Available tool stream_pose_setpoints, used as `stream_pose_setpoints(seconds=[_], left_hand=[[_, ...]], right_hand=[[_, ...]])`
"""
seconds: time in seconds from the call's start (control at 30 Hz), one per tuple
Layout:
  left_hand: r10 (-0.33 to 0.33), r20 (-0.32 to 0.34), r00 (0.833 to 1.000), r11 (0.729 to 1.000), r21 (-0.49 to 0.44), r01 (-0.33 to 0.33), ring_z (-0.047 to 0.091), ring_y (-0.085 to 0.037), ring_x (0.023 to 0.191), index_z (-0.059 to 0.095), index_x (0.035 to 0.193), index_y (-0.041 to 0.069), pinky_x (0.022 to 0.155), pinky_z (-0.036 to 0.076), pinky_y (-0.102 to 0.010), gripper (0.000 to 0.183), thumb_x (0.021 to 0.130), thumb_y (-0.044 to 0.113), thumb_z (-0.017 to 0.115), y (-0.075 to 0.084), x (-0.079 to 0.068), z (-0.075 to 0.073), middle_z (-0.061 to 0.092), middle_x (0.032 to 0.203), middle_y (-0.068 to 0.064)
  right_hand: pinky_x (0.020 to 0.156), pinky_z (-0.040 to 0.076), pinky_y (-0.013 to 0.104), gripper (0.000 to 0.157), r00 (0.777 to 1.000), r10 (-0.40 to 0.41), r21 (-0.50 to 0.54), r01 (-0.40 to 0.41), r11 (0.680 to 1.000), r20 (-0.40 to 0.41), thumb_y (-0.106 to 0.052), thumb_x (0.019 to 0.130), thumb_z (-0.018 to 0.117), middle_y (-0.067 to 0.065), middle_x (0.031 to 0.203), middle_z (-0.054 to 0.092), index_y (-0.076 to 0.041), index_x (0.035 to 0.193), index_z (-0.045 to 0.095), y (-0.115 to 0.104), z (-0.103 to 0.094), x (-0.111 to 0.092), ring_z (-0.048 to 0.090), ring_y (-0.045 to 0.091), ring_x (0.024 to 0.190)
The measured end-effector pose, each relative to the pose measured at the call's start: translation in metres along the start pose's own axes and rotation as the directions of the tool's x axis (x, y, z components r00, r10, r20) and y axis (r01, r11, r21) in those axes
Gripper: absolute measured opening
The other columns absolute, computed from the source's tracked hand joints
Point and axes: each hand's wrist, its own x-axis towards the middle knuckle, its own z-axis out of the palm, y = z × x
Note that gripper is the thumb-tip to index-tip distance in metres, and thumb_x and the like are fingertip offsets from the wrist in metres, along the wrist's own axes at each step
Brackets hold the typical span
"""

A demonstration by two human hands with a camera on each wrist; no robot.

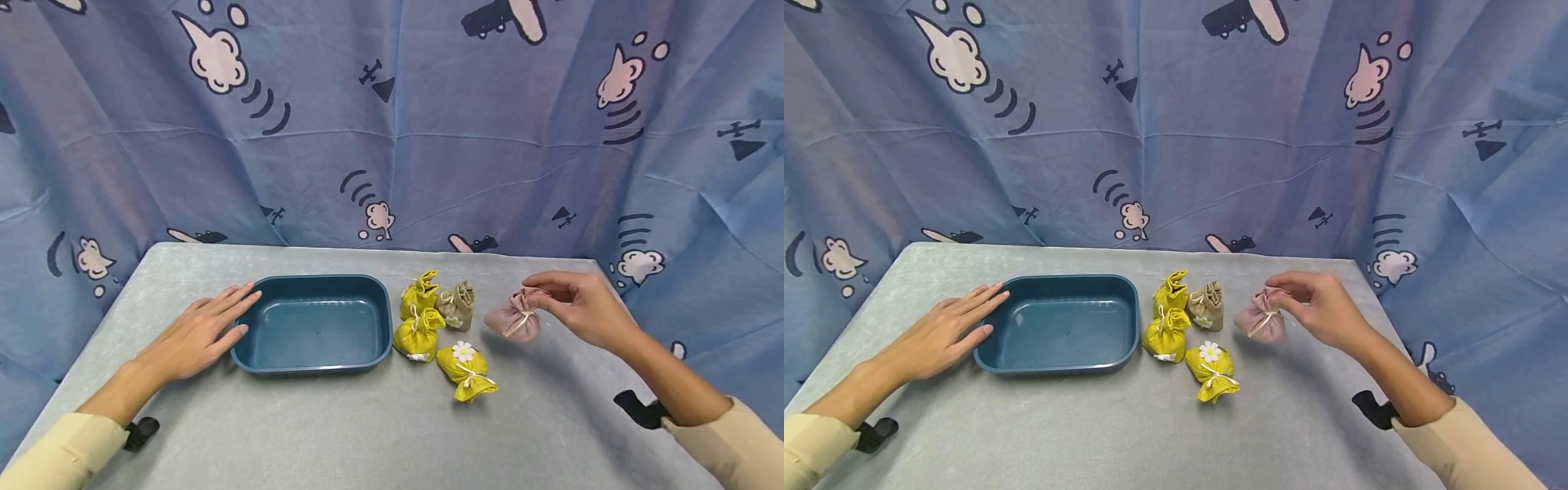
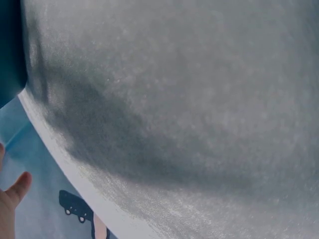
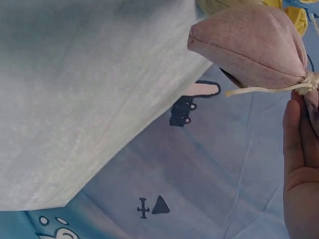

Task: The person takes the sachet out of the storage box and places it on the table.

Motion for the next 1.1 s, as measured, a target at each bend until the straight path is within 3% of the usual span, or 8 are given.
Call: stream_pose_setpoints(seconds=[0.4,0.93,1.1], left_hand=[[0.01,-0.017,1.0,1.0,0.003,-0.01,0.032,-0.041,0.143,0.033,0.158,0.018,0.105,0.03,-0.061,0.059,0.103,0.03,0.054,-0.002,0.0,0.001,0.028,0.162,-0.007],[0.013,-0.025,1.0,1.0,0.009,-0.013,0.032,-0.04,0.144,0.033,0.157,0.017,0.105,0.03,-0.061,0.059,0.103,0.031,0.054,-0.002,0.003,0.002,0.029,0.162,-0.008],[0.052,-0.037,0.998,0.997,0.053,-0.05,0.039,-0.04,0.14,0.04,0.153,0.01,0.102,0.035,-0.061,0.059,0.101,0.029,0.058,0.001,0.006,-0.004,0.035,0.159,-0.012]], right_hand=[[0.071,0.055,0.015,0.021,0.999,0.018,-0.023,-0.018,1.0,0.039,0.006,0.085,0.074,0.01,0.097,0.074,0.001,0.105,0.073,0.011,0.027,-0.003,0.07,0.005,0.085],[0.074,0.057,0.022,0.02,0.986,0.081,-0.055,-0.074,0.996,0.148,0.004,0.088,0.071,0.008,0.1,0.074,-0.001,0.108,0.073,0.014,0.035,0.002,0.072,0.017,0.087],[0.079,0.058,0.034,0.026,0.976,0.106,-0.093,-0.089,0.992,0.188,-0.001,0.092,0.069,0.01,0.106,0.073,0.0,0.118,0.069,0.011,0.034,0.007,0.071,0.02,0.093]])
